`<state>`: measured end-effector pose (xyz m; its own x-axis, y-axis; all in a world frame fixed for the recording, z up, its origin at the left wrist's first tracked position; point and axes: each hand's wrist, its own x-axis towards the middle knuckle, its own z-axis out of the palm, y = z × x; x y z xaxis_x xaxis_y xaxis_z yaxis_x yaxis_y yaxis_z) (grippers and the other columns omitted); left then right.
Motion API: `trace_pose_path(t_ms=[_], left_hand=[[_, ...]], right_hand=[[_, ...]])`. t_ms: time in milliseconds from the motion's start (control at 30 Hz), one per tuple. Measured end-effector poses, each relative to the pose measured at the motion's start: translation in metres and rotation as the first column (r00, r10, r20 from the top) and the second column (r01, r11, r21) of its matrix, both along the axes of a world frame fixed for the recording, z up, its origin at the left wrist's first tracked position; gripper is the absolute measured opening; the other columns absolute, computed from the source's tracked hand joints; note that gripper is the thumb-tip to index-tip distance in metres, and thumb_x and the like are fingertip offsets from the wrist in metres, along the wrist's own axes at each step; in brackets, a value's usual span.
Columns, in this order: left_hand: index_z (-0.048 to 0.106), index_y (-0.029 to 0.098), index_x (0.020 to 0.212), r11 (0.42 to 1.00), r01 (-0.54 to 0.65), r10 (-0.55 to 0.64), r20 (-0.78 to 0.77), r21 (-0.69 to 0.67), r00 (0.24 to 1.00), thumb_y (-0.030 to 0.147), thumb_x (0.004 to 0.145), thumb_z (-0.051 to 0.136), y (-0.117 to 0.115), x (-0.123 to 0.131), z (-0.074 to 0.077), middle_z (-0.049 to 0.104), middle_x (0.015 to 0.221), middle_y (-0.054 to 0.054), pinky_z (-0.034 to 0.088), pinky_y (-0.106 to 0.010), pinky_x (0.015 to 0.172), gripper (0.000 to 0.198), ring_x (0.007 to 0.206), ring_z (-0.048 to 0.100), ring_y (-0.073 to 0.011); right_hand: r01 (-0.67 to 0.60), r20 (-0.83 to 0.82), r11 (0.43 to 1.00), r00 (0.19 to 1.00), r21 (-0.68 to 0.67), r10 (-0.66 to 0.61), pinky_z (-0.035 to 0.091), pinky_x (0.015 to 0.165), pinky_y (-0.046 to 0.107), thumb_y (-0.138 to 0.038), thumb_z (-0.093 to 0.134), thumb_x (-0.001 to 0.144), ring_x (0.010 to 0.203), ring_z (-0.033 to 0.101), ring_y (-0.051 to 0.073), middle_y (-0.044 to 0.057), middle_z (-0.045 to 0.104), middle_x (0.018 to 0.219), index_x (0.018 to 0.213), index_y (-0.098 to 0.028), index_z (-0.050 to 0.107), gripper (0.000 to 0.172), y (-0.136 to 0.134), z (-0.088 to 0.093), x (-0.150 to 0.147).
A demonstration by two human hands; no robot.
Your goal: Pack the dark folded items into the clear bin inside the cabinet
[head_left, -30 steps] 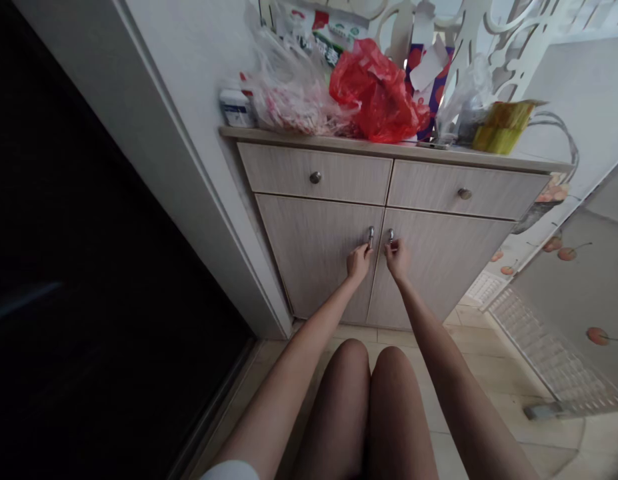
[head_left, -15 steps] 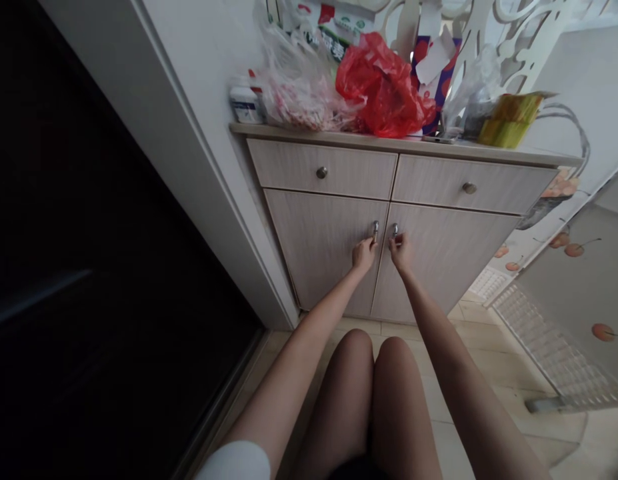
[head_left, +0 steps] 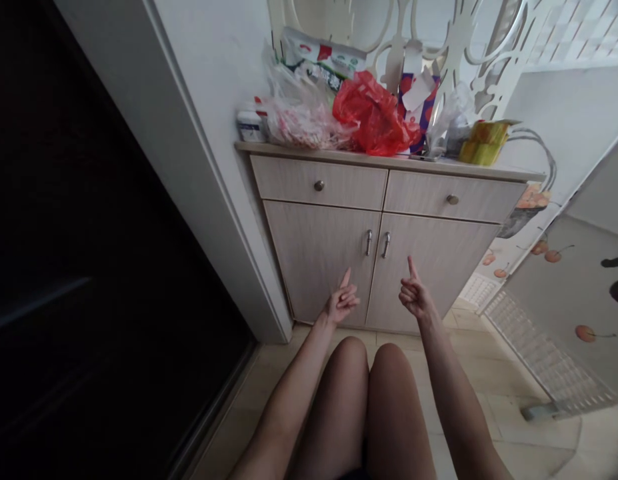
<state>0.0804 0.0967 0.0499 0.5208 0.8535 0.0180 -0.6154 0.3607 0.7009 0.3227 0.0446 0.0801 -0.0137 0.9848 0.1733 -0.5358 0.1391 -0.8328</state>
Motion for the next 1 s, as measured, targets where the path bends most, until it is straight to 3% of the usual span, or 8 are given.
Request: trace_pose_path(t_ms=[200, 367, 467, 567, 667, 733, 800, 1000], left_hand=[[0.045, 0.028, 0.148, 0.997, -0.053, 0.065, 0.260, -0.055, 0.963, 0.004, 0.098, 0.042, 0.011, 0.035, 0.043, 0.023, 0.053, 0.014, 0.028, -0.014, 0.048, 0.056, 0.034, 0.012, -0.0018], [0.046, 0.026, 0.147, 0.999, -0.031, 0.038, 0.312, -0.028, 0.949, 0.004, 0.100, 0.037, 0.019, 0.045, 0.049, 0.024, 0.053, 0.014, 0.028, -0.014, 0.048, 0.053, 0.033, 0.014, -0.0016], [0.043, 0.030, 0.149, 0.998, -0.051, 0.042, 0.254, 0.028, 0.966, 0.008, 0.099, 0.044, 0.024, 0.042, 0.046, 0.025, 0.052, 0.014, 0.029, -0.015, 0.049, 0.055, 0.033, 0.015, -0.0019], [0.038, 0.032, 0.153, 0.984, -0.068, 0.079, -0.062, 0.165, 0.995, 0.016, 0.095, 0.057, 0.037, 0.044, 0.045, 0.033, 0.053, 0.014, 0.034, -0.017, 0.053, 0.063, 0.036, 0.024, -0.0031], [0.051, 0.024, 0.145, 0.900, -0.157, 0.383, -0.567, 0.406, 0.730, 0.025, 0.091, 0.065, 0.057, 0.056, 0.052, 0.057, 0.066, 0.004, 0.044, -0.025, 0.067, 0.055, 0.055, 0.053, -0.0102], [0.061, 0.017, 0.134, 0.767, -0.193, 0.633, -0.671, 0.612, 0.387, 0.029, 0.090, 0.066, 0.071, 0.069, 0.060, 0.069, 0.093, -0.009, 0.046, -0.032, 0.082, 0.046, 0.087, 0.065, -0.0210], [0.062, 0.013, 0.129, 0.682, -0.127, 0.729, -0.657, 0.720, 0.191, 0.030, 0.090, 0.066, 0.083, 0.084, 0.067, 0.067, 0.115, -0.018, 0.045, -0.037, 0.092, 0.043, 0.110, 0.062, -0.0287], [0.060, 0.013, 0.118, 0.671, 0.007, 0.730, -0.662, 0.742, 0.170, 0.022, 0.100, 0.043, 0.082, 0.094, 0.066, 0.070, 0.111, -0.019, 0.047, -0.034, 0.088, 0.026, 0.103, 0.067, -0.0262]], right_hand=[[-0.086, -0.238, 0.996, 0.967, 0.033, 0.091, 0.007, 0.040, 0.017, -0.011, 0.062, 0.078, 0.042, 0.003, 0.007, -0.015, 0.008, 0.051, 0.146, -0.041, 0.044, 0.077, 0.029, 0.022, -0.011], [-0.076, -0.238, 0.996, 0.968, 0.044, 0.084, 0.008, 0.040, 0.017, -0.012, 0.061, 0.081, 0.041, 0.004, 0.007, -0.014, 0.007, 0.052, 0.145, -0.042, 0.046, 0.072, 0.040, 0.022, -0.016], [-0.057, -0.158, 0.996, 0.985, 0.062, 0.066, 0.011, 0.041, 0.017, -0.016, 0.062, 0.082, 0.040, 0.007, 0.007, -0.015, 0.011, 0.052, 0.148, -0.042, 0.042, 0.074, 0.044, 0.020, -0.012], [0.098, 0.147, 0.994, 0.983, 0.056, -0.106, 0.019, 0.043, 0.018, -0.026, 0.064, 0.082, 0.041, 0.018, 0.008, -0.014, 0.020, 0.051, 0.152, -0.038, 0.037, 0.076, 0.053, 0.016, -0.007], [0.420, 0.586, 0.886, 0.675, 0.194, -0.448, 0.035, 0.054, 0.023, -0.039, 0.066, 0.083, 0.056, 0.043, 0.013, -0.005, 0.047, 0.062, 0.143, -0.026, 0.053, 0.063, 0.069, 0.012, -0.005], [0.520, 0.722, 0.769, 0.359, 0.372, -0.592, 0.043, 0.068, 0.030, -0.044, 0.063, 0.085, 0.077, 0.054, 0.019, 0.008, 0.061, 0.083, 0.128, -0.018, 0.065, 0.050, 0.085, 0.010, -0.009], [0.507, 0.758, 0.727, 0.200, 0.462, -0.621, 0.045, 0.080, 0.036, -0.049, 0.057, 0.088, 0.091, 0.056, 0.025, 0.015, 0.064, 0.098, 0.115, -0.014, 0.068, 0.046, 0.102, 0.009, -0.015], [0.461, 0.763, 0.805, 0.342, 0.372, -0.549, 0.047, 0.081, 0.038, -0.063, 0.040, 0.091, 0.084, 0.057, 0.023, 0.011, 0.065, 0.089, 0.100, -0.017, 0.062, 0.052, 0.122, 0.005, -0.029]])
